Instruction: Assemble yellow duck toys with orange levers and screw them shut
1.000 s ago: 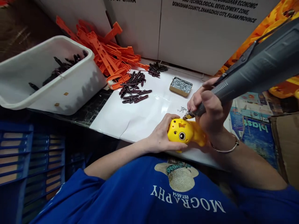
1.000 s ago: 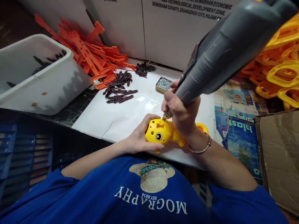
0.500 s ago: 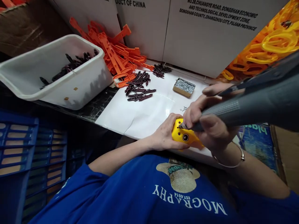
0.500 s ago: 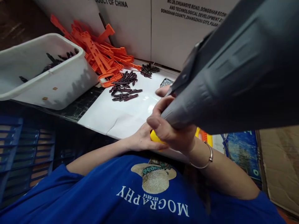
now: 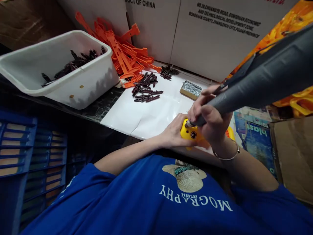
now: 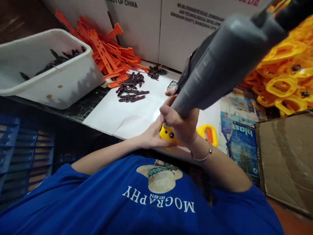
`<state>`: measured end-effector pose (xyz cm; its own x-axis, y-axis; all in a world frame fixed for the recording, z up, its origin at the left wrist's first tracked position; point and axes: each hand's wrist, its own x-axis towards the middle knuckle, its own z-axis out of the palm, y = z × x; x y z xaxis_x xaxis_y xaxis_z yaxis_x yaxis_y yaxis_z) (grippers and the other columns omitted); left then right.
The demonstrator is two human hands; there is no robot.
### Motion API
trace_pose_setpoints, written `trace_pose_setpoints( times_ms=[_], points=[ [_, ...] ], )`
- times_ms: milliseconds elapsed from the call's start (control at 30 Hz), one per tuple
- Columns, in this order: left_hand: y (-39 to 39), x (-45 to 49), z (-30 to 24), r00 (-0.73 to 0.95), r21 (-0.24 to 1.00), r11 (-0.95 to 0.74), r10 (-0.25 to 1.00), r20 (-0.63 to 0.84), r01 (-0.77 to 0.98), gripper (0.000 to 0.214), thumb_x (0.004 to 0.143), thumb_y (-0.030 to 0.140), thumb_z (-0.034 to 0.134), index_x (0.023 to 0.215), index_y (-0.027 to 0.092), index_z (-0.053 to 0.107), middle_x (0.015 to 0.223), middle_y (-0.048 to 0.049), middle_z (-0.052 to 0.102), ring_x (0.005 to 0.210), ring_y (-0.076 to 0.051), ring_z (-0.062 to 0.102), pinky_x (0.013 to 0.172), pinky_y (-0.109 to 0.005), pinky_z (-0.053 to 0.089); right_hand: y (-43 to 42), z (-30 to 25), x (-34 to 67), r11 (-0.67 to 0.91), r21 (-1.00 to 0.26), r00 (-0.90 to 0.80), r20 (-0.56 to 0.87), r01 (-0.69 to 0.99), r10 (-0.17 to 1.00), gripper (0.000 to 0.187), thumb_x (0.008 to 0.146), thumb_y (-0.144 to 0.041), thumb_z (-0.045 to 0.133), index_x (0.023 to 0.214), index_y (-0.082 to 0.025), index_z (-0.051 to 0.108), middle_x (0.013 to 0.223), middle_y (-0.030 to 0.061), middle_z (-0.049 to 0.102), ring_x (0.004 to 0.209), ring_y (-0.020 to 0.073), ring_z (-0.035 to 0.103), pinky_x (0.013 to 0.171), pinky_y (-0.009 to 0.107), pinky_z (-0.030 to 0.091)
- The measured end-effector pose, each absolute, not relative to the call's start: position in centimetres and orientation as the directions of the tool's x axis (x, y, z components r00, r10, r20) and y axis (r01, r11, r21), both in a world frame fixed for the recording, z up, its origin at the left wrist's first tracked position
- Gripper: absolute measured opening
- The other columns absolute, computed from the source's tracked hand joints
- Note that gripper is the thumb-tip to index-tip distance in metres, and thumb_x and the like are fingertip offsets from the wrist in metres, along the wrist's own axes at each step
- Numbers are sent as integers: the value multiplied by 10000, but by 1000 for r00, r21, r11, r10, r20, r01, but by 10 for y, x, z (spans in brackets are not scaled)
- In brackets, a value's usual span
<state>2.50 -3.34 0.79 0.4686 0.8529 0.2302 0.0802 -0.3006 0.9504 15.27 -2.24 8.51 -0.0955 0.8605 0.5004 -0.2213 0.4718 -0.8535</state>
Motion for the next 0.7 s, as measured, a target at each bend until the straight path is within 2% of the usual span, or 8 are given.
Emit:
trace_pose_setpoints(
  times_ms=[100,267,467,600,700],
  points=[
    [-35,26,5,500,940,-318,838,217,126,761,654,488,869,1232,202,465,1181,-95,534,1118,-302,576,1006,-510,511,-39,111,167,530,-785,17,555,-322,832,282,786,-347,801,1010,-281,642,612,-85,549,417,89,466,415,254,426],
    [-37,27,1,487,932,-337,841,235,132,818,648,507,877,1253,216,411,1200,-85,502,1125,-282,564,995,-480,507,-68,118,195,607,-772,103,599,-188,794,284,788,-370,796,1011,-276,647,587,-77,499,378,103,420,351,276,397],
    [-39,27,2,491,934,-327,843,219,144,807,658,511,878,1243,231,398,1163,-71,516,1090,-274,574,951,-472,523,-68,96,194,614,-755,89,612,-233,786,286,803,-372,778,1047,-290,652,572,-89,518,350,106,410,346,276,393],
    [-41,27,6,503,921,-350,835,225,169,775,681,510,864,1236,224,403,1175,-81,502,1081,-273,569,939,-469,520,-66,81,194,571,-798,3,581,-194,814,274,814,-304,774,1058,-298,652,626,-73,568,422,122,507,391,269,433],
    [-42,29,8,507,906,-370,832,224,206,781,687,548,850,1238,214,408,1184,-92,488,1062,-272,566,928,-469,518,-66,71,197,607,-771,-71,628,-196,775,235,831,-217,727,1036,-285,634,657,-58,596,448,124,540,402,259,451]
  ],
)
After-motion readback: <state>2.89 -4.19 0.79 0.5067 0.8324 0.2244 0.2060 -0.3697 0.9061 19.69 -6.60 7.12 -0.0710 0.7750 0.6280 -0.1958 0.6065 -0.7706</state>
